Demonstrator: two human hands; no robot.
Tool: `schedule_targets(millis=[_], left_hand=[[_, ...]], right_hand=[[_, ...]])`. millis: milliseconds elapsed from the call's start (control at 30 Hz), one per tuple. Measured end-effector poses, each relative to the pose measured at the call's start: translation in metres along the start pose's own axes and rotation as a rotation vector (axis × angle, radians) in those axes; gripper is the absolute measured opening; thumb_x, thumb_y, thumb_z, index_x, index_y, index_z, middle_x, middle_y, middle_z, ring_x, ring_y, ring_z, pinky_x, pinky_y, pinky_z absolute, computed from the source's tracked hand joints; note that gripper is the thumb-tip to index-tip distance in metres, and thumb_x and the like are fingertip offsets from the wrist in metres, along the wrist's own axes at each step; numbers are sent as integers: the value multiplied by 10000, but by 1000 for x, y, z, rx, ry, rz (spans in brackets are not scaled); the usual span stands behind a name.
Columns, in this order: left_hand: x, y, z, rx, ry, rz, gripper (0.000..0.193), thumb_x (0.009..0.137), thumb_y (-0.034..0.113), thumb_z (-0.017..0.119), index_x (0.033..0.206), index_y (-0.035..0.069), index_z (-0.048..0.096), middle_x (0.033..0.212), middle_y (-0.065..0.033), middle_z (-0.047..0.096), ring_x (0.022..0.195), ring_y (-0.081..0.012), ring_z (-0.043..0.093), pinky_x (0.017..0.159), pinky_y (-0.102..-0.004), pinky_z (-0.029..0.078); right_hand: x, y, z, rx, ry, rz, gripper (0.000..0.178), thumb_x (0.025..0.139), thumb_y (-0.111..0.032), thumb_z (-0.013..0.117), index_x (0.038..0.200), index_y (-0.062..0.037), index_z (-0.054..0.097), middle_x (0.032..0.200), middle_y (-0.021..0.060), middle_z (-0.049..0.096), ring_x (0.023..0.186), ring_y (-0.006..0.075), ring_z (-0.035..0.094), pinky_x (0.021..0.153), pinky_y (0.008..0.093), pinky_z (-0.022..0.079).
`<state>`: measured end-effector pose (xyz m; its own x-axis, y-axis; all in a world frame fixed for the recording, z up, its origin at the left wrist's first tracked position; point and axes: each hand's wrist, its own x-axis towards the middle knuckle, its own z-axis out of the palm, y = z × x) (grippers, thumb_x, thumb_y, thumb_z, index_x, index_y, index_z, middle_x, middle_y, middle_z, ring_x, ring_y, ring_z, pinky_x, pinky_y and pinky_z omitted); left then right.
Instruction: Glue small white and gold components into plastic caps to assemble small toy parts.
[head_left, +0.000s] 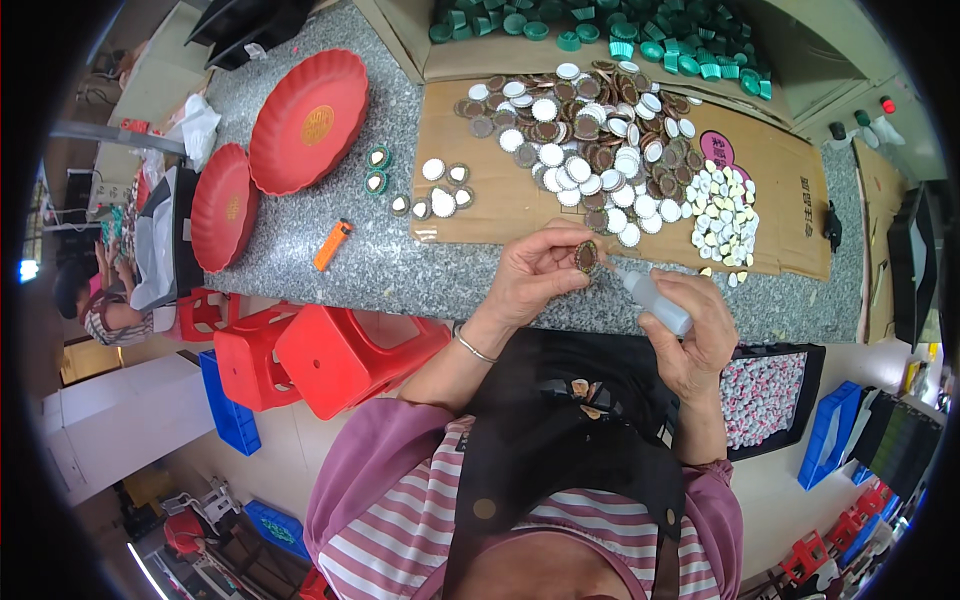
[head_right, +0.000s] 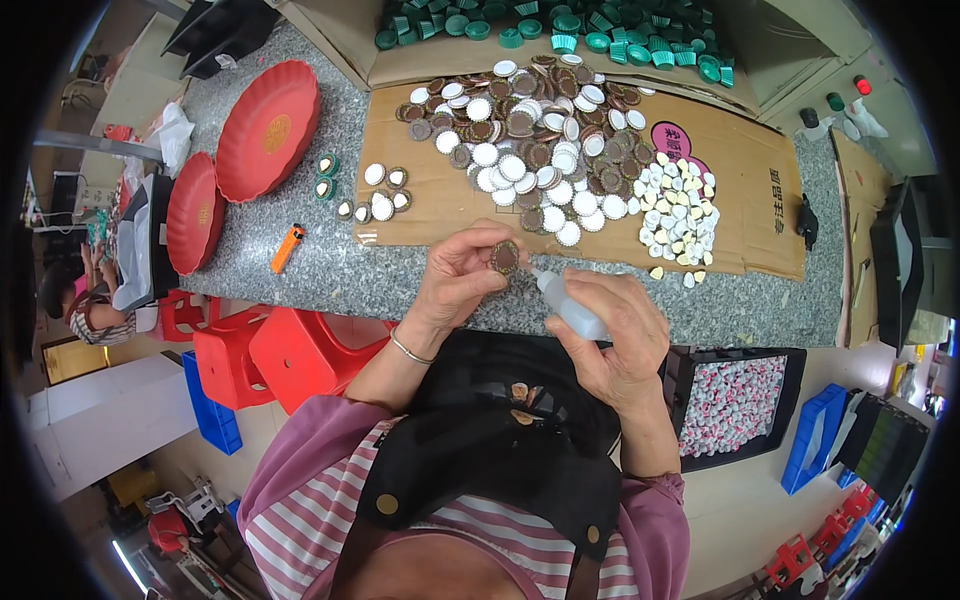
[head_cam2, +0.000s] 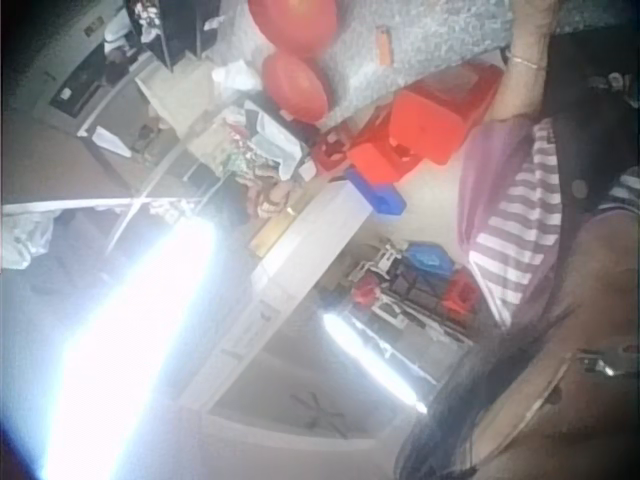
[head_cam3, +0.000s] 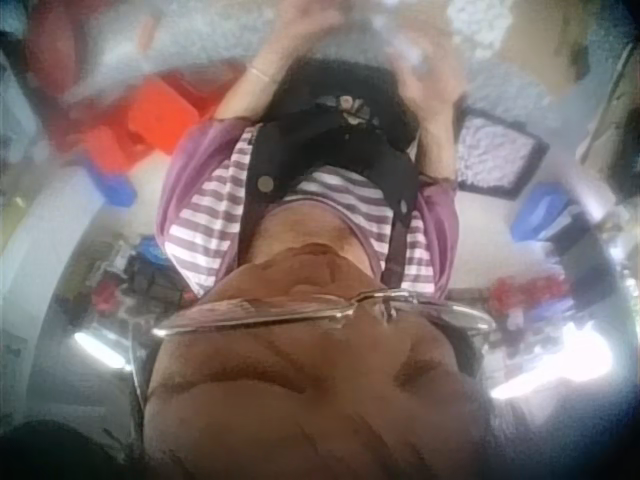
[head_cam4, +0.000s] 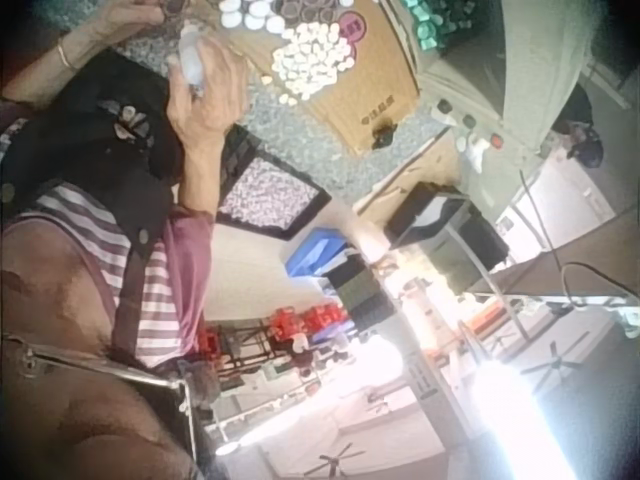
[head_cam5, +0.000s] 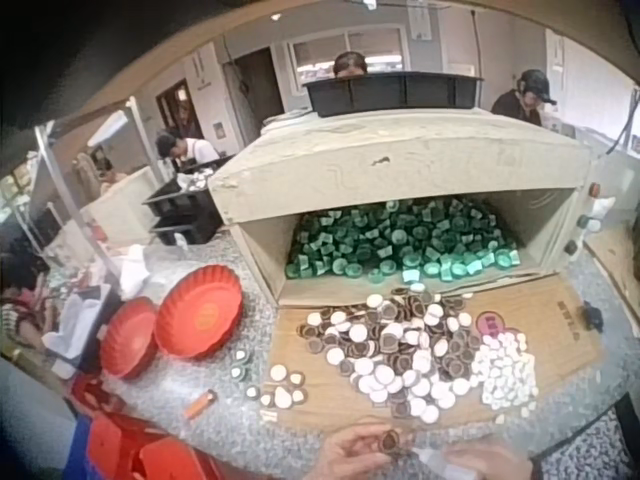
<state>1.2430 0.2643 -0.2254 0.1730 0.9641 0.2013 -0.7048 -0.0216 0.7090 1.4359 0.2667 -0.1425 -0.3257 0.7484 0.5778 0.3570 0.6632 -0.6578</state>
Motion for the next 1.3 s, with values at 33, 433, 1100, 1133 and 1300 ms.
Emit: schedule_targets(millis=[33, 433, 1100, 1133, 1300], left_hand=[[0, 0, -1, 4, -2, 15, 429, 739, -123, 617, 1150, -17, 548, 1110, -111, 511, 1027, -216, 554, 894, -303, 457], [1, -1, -3, 24, 19, 41, 431, 748, -122, 610, 1160, -13, 544, 1137, -113, 497, 1054, -227, 547, 930, -319, 443], [-5, 3, 2, -200, -9, -208, 402, 842, 26, 583, 1230, -13, 484, 1153, -146, 572, 1060, -220, 565, 949, -372, 442], [-5, 3, 2, -201, -7, -218, 403, 840, 28, 587, 1228, -14, 486, 1154, -146, 571, 1059, -220, 565, 947, -370, 443], [-6, 1, 0, -206, -5, -233, 403, 833, 33, 601, 1218, -13, 491, 1156, -150, 571, 1054, -222, 568, 940, -360, 447]], right_hand=[[0, 0, 0, -3, -5, -5, 348, 677, -94, 751, 976, -22, 590, 913, 150, 652, 765, 272, 629, 645, 328, 501], [1, -1, 0, 5, -29, -4, 345, 671, -88, 751, 967, -19, 588, 900, 151, 651, 746, 270, 627, 631, 321, 493], [-4, 2, -2, 151, 3, 140, 312, 682, -78, 733, 951, -5, 592, 907, 163, 645, 804, 266, 630, 684, 319, 493], [-4, 2, -2, 154, 8, 139, 315, 680, -79, 734, 951, -5, 592, 906, 163, 645, 805, 267, 630, 684, 319, 493], [-5, 2, -2, 153, 21, 138, 311, 684, -83, 734, 949, -3, 592, 905, 163, 646, 805, 269, 631, 686, 320, 493]])
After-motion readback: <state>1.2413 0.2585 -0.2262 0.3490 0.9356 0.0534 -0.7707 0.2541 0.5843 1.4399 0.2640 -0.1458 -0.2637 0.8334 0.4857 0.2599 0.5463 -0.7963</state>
